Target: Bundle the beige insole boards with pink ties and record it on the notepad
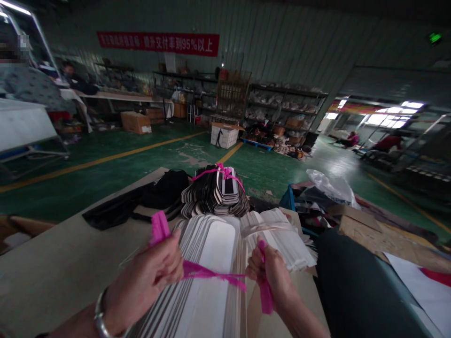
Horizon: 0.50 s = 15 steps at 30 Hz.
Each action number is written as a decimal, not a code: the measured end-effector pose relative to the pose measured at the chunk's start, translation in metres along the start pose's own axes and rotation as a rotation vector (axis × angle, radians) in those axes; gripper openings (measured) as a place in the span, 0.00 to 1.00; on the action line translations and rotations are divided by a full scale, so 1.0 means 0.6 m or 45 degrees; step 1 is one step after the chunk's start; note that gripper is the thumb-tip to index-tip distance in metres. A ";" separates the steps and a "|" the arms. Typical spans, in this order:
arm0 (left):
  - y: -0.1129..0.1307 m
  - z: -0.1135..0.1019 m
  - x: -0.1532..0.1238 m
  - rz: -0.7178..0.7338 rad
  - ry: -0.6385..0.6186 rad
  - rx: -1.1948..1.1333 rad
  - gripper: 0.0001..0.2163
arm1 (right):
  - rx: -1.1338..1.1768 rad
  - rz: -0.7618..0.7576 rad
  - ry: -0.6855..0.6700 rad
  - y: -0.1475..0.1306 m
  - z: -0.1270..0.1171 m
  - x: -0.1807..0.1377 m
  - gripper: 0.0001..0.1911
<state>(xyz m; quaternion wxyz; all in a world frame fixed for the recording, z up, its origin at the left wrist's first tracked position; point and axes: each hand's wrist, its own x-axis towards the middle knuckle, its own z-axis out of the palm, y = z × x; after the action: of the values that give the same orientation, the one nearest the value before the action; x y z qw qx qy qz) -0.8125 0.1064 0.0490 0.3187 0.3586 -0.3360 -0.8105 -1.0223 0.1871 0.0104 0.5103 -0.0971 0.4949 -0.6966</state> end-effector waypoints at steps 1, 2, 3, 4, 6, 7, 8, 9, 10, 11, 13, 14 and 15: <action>0.001 -0.007 -0.002 -0.039 0.000 -0.042 0.23 | -0.071 -0.006 -0.035 -0.001 0.000 0.000 0.23; -0.001 -0.016 0.000 -0.068 0.040 -0.113 0.23 | -0.151 -0.018 -0.040 0.002 -0.002 0.001 0.24; -0.005 -0.026 0.005 -0.100 0.115 -0.188 0.24 | -0.261 -0.051 -0.027 0.007 -0.006 0.002 0.25; -0.010 -0.034 0.011 -0.126 0.177 -0.235 0.24 | -0.415 -0.118 -0.023 0.013 -0.010 0.001 0.26; -0.017 -0.036 0.025 -0.123 0.244 -0.217 0.24 | -0.876 -0.346 -0.129 0.024 -0.015 -0.008 0.24; -0.017 -0.029 0.029 -0.086 0.230 -0.159 0.24 | -1.163 -0.480 -0.236 0.028 -0.012 -0.017 0.22; -0.014 -0.015 0.031 -0.024 0.195 -0.082 0.23 | -1.462 -0.588 -0.348 0.030 -0.005 -0.028 0.19; -0.009 0.004 0.030 0.057 0.149 0.007 0.24 | -1.756 -0.659 -0.430 0.029 0.008 -0.040 0.15; -0.004 0.026 0.025 0.145 0.088 0.110 0.24 | -2.024 -0.682 -0.473 0.027 0.024 -0.051 0.11; 0.001 0.050 0.018 0.228 0.016 0.235 0.25 | -2.244 -0.677 -0.475 0.022 0.041 -0.062 0.07; 0.008 0.093 -0.001 0.355 -0.113 0.566 0.25 | -2.506 -0.691 -0.520 0.010 0.074 -0.077 0.05; 0.008 0.109 -0.011 0.411 -0.159 0.760 0.25 | -2.557 -0.726 -0.568 0.003 0.085 -0.082 0.07; 0.008 0.120 -0.020 0.485 -0.180 0.941 0.24 | -2.574 -0.772 -0.637 -0.004 0.091 -0.084 0.09</action>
<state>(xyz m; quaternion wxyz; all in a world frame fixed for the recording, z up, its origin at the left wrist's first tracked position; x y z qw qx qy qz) -0.8622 0.1353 0.0944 0.2890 0.3236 -0.6856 -0.5846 -0.9657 0.1953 0.0578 0.0872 -0.7302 0.6773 -0.0243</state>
